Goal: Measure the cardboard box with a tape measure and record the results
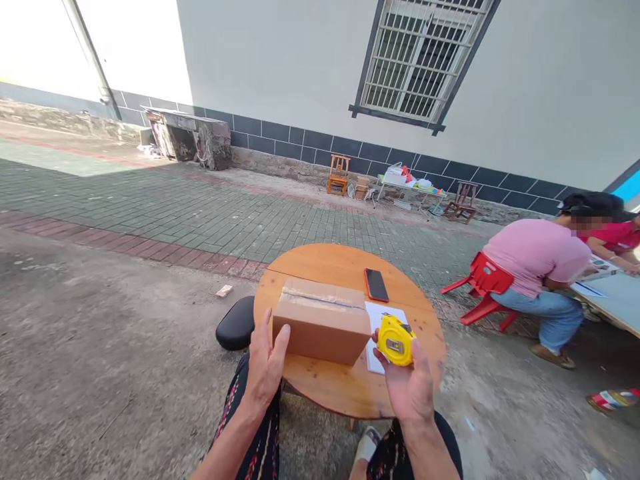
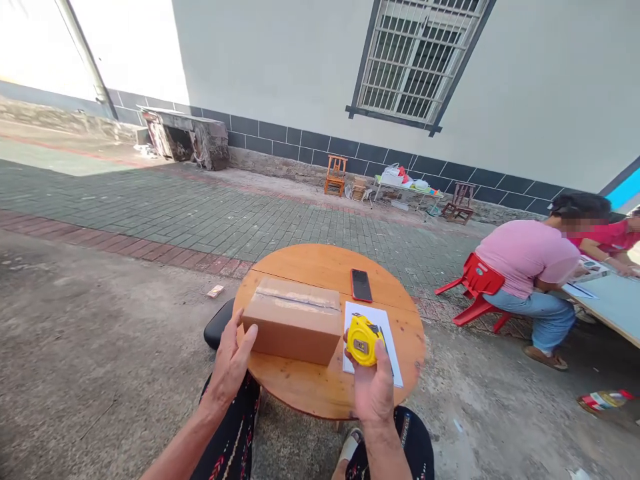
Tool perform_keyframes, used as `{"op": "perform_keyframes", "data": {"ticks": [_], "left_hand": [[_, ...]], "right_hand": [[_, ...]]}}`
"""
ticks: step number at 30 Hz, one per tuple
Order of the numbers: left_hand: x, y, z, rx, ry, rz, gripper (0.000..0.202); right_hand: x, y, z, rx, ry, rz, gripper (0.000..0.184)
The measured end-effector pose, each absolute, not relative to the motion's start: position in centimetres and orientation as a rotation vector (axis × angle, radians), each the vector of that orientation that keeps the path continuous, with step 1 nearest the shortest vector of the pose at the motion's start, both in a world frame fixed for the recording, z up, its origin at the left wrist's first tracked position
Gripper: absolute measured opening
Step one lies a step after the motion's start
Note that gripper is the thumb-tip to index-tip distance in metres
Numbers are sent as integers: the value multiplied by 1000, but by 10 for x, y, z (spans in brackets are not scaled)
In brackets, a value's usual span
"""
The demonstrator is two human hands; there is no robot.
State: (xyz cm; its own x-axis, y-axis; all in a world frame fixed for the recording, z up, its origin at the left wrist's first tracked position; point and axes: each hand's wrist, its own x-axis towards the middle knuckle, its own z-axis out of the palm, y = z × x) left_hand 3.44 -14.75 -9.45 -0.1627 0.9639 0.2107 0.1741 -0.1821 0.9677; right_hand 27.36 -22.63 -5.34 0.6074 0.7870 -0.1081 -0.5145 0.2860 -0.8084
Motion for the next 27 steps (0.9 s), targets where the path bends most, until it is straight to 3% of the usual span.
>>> {"op": "perform_keyframes", "data": {"ticks": [4,8,12,19,24,27], "left_hand": [[27,-181,-71,1362,1303,1480,43],[39,-220,-56,1239,937,937,47],[52,-245,-74,985,728,524,58],[42,-258,-100,831,737,346,59],[41,-258,-105,800,738,311,59],[42,-257,-110,799,742,293,59]], "right_hand": [[288,-256,-49,-904,-528,1001,51],[285,-290,-56,-993,-941,1223,66],[265,-314,-68,-1127,-1329,1466,78],[252,-327,-89,-1111,-1158,1657,75],[252,-331,-109,-964,-955,1750,98],[252,-332,-114,-1015,-1027,1738,87]]}}
